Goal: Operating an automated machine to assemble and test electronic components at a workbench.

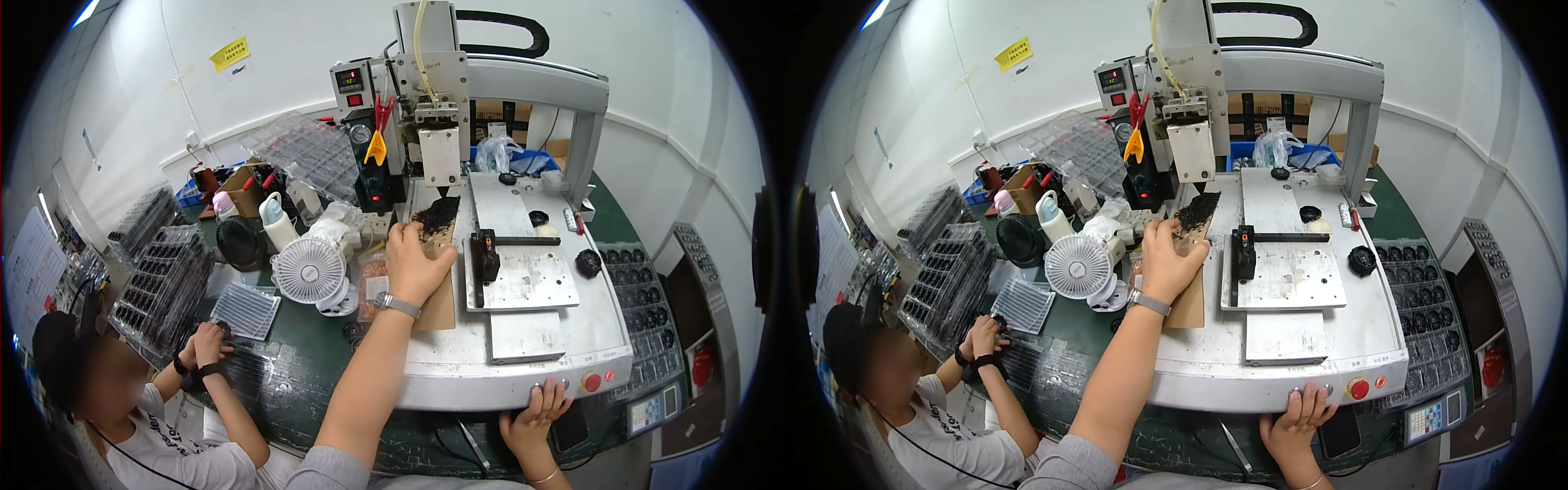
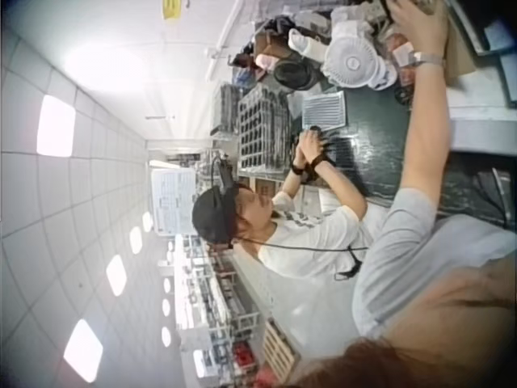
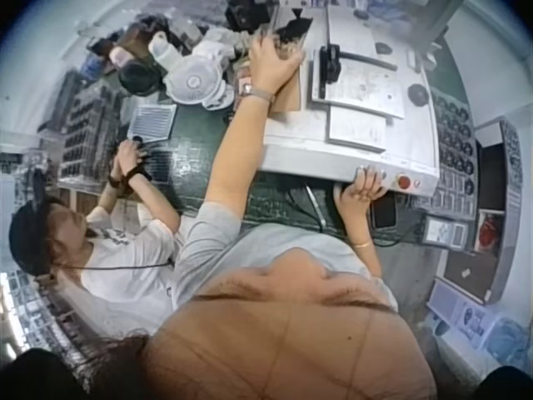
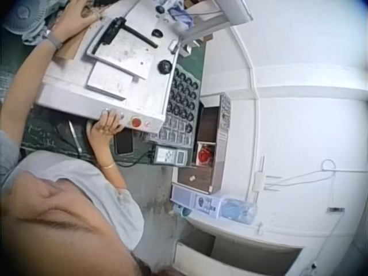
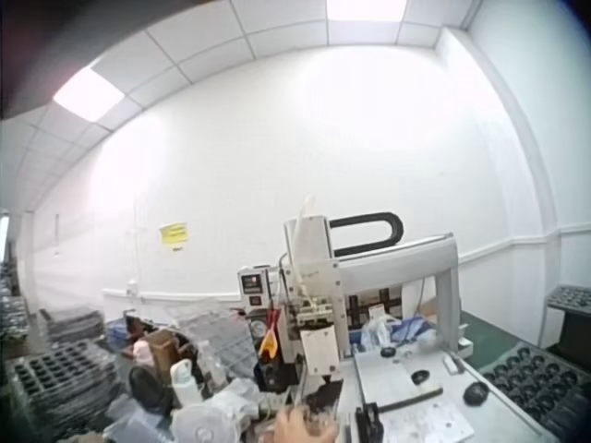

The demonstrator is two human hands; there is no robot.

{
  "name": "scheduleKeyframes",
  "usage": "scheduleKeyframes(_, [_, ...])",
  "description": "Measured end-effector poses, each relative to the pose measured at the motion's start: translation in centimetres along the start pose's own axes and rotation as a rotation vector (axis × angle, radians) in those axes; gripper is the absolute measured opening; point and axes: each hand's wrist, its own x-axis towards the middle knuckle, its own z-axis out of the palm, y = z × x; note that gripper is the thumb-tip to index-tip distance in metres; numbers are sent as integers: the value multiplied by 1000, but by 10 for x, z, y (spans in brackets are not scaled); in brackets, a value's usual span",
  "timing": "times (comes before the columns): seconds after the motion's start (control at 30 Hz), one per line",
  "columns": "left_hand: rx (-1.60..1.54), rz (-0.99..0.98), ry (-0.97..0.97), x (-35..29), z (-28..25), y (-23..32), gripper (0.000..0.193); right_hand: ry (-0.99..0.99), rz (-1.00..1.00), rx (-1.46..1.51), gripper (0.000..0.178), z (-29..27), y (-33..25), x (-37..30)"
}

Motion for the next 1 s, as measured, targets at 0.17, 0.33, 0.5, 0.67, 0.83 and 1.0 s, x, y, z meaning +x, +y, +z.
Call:
scheduleKeyframes(0.17, [2,-10,-15,-1,-2,3,68,10,-3,5,77,1,0,0])
scheduleKeyframes(0.33, [23,21,-16,-2,1,0,69,-3,3,11,78,0,0,-1])
scheduleKeyframes(0.5, [77,61,15,-4,0,2,64,-5,5,17,78,-1,0,0])
scheduleKeyframes(0.67, [69,58,5,-3,0,2,64,-2,5,19,79,0,0,1])
scheduleKeyframes(0.83, [67,43,3,-3,-2,3,64,-1,17,0,75,-2,-2,3])
scheduleKeyframes(1.0, [22,14,-8,-2,-3,4,69,14,9,12,76,0,0,1])
